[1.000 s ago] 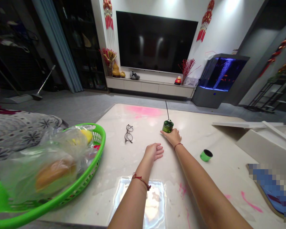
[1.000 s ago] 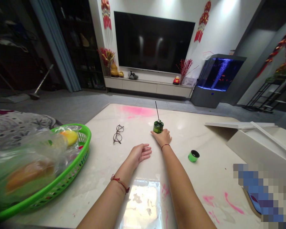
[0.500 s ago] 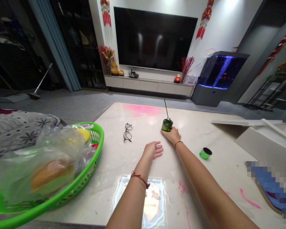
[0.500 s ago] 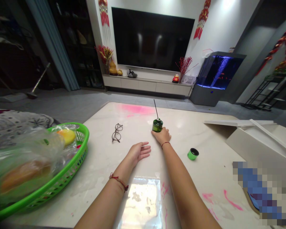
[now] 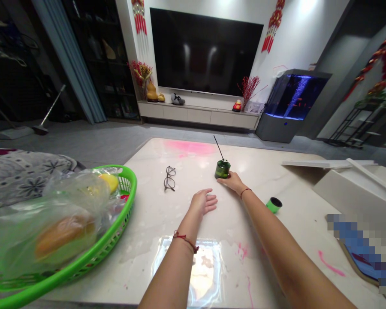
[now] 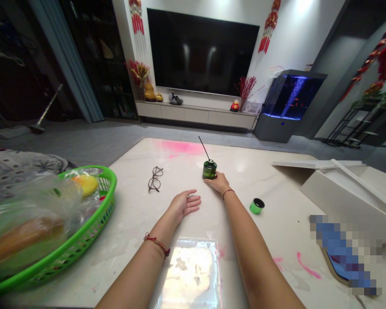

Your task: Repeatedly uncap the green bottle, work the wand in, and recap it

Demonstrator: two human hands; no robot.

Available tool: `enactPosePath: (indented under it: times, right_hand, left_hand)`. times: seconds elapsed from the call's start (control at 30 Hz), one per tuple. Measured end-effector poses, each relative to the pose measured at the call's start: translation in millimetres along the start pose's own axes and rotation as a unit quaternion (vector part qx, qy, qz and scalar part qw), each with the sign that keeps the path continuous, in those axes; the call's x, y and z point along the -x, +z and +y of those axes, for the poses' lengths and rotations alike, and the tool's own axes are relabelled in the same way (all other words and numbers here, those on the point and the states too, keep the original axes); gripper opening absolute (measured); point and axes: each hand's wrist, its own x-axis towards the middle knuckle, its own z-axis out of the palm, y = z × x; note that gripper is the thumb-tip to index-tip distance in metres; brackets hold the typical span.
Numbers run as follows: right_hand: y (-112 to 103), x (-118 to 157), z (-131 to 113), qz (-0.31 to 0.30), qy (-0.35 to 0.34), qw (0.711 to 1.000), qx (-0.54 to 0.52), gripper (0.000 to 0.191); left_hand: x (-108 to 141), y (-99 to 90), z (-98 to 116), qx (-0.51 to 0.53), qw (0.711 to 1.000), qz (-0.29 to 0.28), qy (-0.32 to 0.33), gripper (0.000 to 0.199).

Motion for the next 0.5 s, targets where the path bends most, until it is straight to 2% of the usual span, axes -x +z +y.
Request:
enactPosePath:
  times: [0.5]
  right_hand:
    - [-3.2,1.1,4.1,-0.01,-0.025,1.0,0.002,0.037]
  left_hand:
    - [2.1,0.4,0.2,-0.004,1.0,-0.001,0.002,0.028]
